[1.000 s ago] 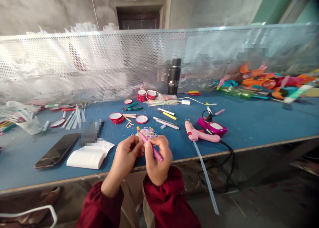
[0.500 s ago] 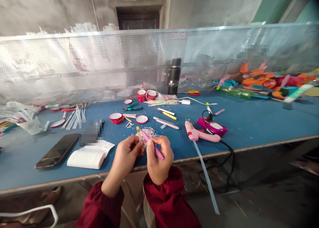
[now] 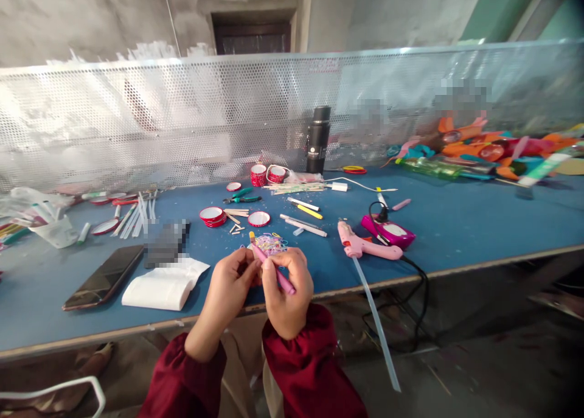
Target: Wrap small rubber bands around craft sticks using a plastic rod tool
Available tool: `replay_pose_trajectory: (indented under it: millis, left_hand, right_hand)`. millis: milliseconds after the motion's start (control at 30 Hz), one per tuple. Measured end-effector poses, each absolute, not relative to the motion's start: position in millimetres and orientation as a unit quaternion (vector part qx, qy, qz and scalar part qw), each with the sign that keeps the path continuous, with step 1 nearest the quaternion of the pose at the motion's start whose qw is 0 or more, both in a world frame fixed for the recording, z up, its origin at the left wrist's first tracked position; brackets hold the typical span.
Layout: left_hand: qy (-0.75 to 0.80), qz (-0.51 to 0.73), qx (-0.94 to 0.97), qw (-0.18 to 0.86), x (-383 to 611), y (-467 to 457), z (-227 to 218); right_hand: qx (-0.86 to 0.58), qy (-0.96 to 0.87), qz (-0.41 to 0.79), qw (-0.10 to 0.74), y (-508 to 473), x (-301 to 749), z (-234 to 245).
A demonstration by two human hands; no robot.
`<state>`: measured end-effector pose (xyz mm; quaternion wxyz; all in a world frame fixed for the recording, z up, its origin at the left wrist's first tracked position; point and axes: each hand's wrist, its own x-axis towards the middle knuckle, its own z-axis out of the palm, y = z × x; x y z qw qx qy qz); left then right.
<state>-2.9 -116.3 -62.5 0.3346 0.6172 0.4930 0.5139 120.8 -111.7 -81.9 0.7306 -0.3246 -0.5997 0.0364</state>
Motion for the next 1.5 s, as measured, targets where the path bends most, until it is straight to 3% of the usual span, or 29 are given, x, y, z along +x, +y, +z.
replay_pose_trajectory:
  millis: [1500]
  left_hand:
    - [0.488,0.523,0.609,0.343,0.2,-118.5,-58.5]
  right_hand:
    - [-0.329,-0.601,0.030,0.728,-113.4,122.2,-80.4]
